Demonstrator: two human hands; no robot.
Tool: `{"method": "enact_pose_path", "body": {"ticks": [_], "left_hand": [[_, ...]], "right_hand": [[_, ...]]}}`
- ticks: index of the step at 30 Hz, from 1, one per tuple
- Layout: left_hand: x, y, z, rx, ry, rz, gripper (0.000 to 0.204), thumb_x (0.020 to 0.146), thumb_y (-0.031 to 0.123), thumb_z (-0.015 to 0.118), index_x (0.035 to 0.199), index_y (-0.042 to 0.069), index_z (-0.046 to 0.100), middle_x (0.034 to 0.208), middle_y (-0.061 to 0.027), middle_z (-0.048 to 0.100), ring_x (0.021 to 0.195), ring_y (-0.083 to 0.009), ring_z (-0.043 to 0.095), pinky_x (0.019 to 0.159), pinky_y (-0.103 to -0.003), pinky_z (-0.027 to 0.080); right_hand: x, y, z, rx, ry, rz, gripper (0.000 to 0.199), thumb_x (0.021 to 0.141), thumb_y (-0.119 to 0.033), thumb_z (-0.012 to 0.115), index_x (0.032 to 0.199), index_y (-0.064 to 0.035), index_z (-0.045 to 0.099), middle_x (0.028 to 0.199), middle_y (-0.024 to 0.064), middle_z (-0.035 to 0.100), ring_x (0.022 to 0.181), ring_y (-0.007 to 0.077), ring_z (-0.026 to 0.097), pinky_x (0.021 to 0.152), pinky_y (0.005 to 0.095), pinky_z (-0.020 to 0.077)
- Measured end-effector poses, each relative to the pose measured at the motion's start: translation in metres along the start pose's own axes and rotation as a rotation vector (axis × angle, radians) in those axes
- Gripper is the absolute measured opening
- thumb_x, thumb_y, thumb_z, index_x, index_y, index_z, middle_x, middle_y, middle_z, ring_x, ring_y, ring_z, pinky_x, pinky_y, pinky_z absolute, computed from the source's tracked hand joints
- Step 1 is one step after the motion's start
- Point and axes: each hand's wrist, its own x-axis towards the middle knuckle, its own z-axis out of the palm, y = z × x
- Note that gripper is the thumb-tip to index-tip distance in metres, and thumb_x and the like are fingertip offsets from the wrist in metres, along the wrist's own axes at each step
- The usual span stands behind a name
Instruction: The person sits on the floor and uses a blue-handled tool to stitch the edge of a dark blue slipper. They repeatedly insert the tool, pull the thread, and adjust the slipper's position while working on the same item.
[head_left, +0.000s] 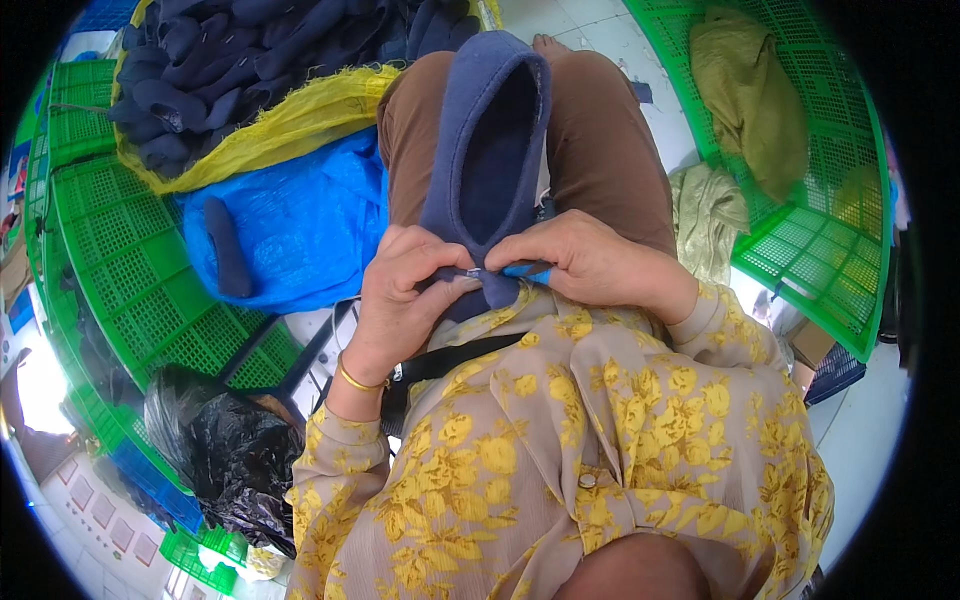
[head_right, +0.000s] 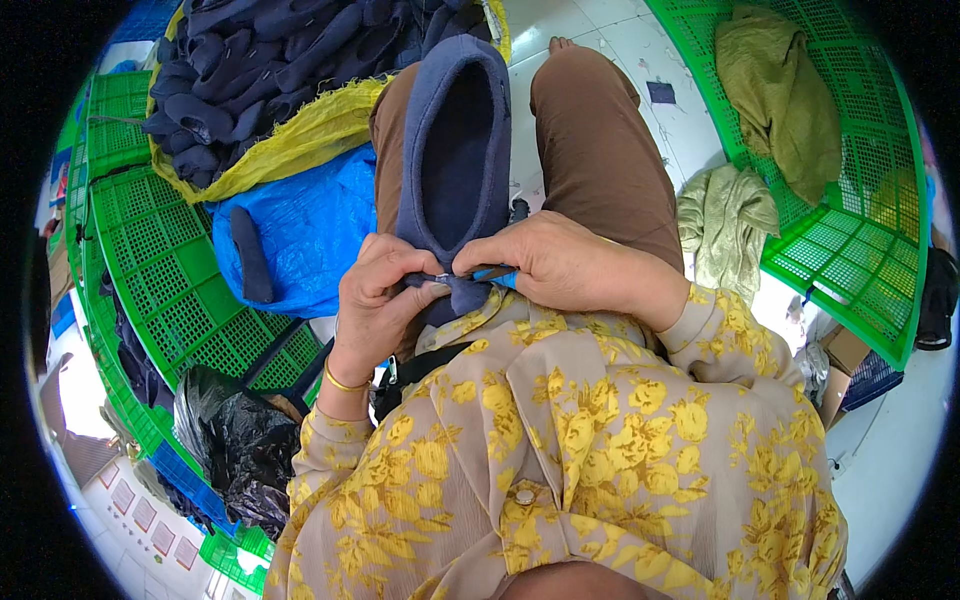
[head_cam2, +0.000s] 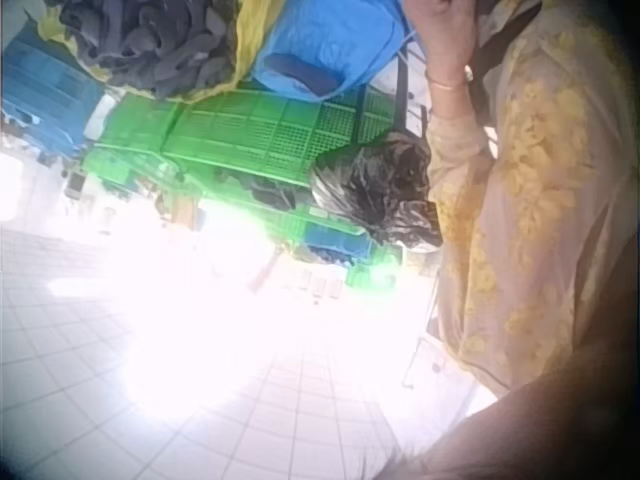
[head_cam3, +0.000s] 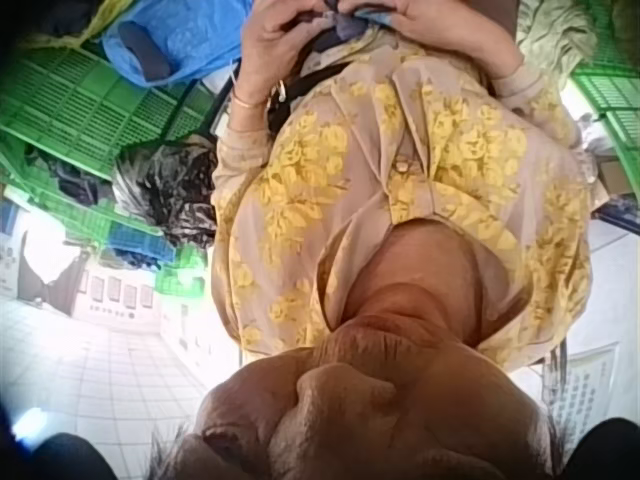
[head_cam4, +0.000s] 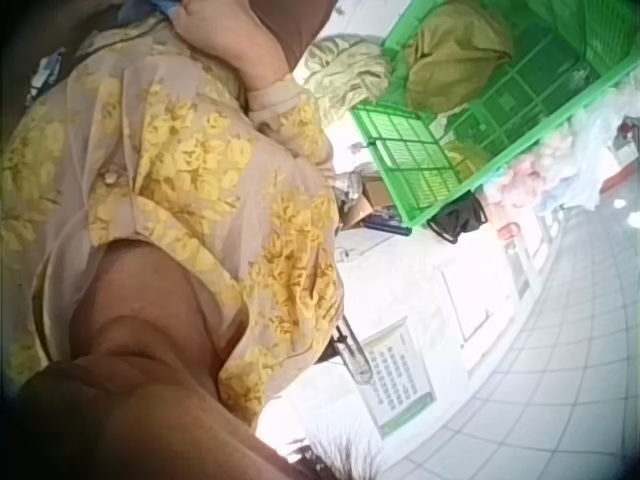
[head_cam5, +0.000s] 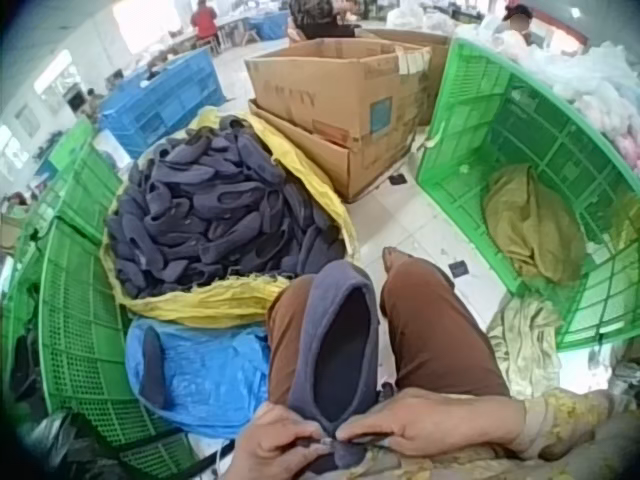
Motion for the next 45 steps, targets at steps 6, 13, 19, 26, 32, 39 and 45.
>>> {"method": "enact_pose_path", "body": {"ticks": [6, 13, 19, 26, 32, 39, 45], "left_hand": [[0.001, -0.001, -0.001, -0.006, -0.015, -0.006, 0.019, 0.068, 0.006, 0.079, 0.085, 0.008, 0.070, 0.080, -0.0021, 0.059, 0.079, -0.0198, 0.053, 0.071, -0.030, 0.040], [0.001, 0.002, 0.001, 0.014, -0.022, -0.005, 0.019, 0.067, 0.005, 0.078, 0.084, 0.009, 0.069, 0.079, -0.0022, 0.059, 0.078, -0.0210, 0.052, 0.072, -0.031, 0.040], [0.001, 0.004, 0.005, 0.035, 0.004, 0.021, 0.022, 0.066, 0.003, 0.077, 0.085, 0.009, 0.069, 0.079, -0.0041, 0.060, 0.078, -0.0236, 0.052, 0.071, -0.032, 0.041], [-0.001, 0.006, 0.007, 0.086, 0.021, 0.026, 0.023, 0.066, 0.003, 0.077, 0.086, 0.008, 0.068, 0.079, -0.0053, 0.058, 0.078, -0.0254, 0.052, 0.070, -0.034, 0.041], [0.000, 0.002, 0.005, 0.026, 0.027, -0.013, 0.021, 0.068, 0.003, 0.076, 0.086, 0.007, 0.068, 0.079, -0.0055, 0.058, 0.078, -0.0253, 0.051, 0.068, -0.033, 0.041], [0.002, 0.003, 0.002, 0.062, -0.010, -0.028, 0.021, 0.068, 0.000, 0.072, 0.087, 0.006, 0.068, 0.080, -0.0063, 0.060, 0.079, -0.0262, 0.052, 0.070, -0.033, 0.041], [-0.003, 0.002, 0.010, 0.074, 0.025, 0.040, 0.022, 0.069, 0.000, 0.069, 0.089, 0.007, 0.067, 0.085, -0.0083, 0.060, 0.081, -0.0292, 0.053, 0.072, -0.037, 0.041]], "right_hand": [[0.001, 0.003, 0.004, 0.001, 0.030, -0.056, 0.045, 0.074, 0.011, 0.050, 0.111, -0.0102, 0.062, 0.094, 0.0167, 0.067, 0.087, 0.0353, 0.066, 0.076, 0.0400, 0.0523], [0.001, 0.000, 0.013, -0.049, 0.076, -0.042, 0.034, 0.076, 0.010, 0.051, 0.105, -0.0079, 0.058, 0.087, 0.0170, 0.066, 0.084, 0.0357, 0.066, 0.071, 0.0411, 0.0513], [0.000, -0.012, 0.016, -0.009, 0.012, 0.134, 0.036, 0.079, 0.007, 0.050, 0.111, -0.0091, 0.042, 0.080, 0.0202, 0.062, 0.079, 0.0403, 0.063, 0.065, 0.0467, 0.0471], [0.009, -0.018, 0.016, -0.095, 0.017, -0.026, 0.039, 0.078, 0.004, 0.052, 0.114, -0.0091, 0.046, 0.087, 0.0180, 0.063, 0.080, 0.0411, 0.063, 0.064, 0.0481, 0.0475], [0.006, -0.031, 0.011, -0.423, 0.148, -0.102, 0.031, 0.076, -0.002, 0.058, 0.106, -0.0108, 0.059, 0.095, 0.0068, 0.056, 0.070, 0.0329, 0.062, 0.060, 0.0441, 0.0486], [0.013, -0.027, 0.021, -0.714, 0.125, -0.249, 0.029, 0.074, -0.008, 0.063, 0.102, -0.0143, 0.059, 0.093, 0.0040, 0.053, 0.067, 0.0261, 0.060, 0.059, 0.0381, 0.0476], [0.034, -0.048, 0.030, -0.118, 0.426, -0.421, 0.025, 0.078, 0.000, 0.060, 0.101, -0.0084, 0.054, 0.093, 0.0040, 0.057, 0.069, 0.0193, 0.060, 0.061, 0.0311, 0.0471]]}}
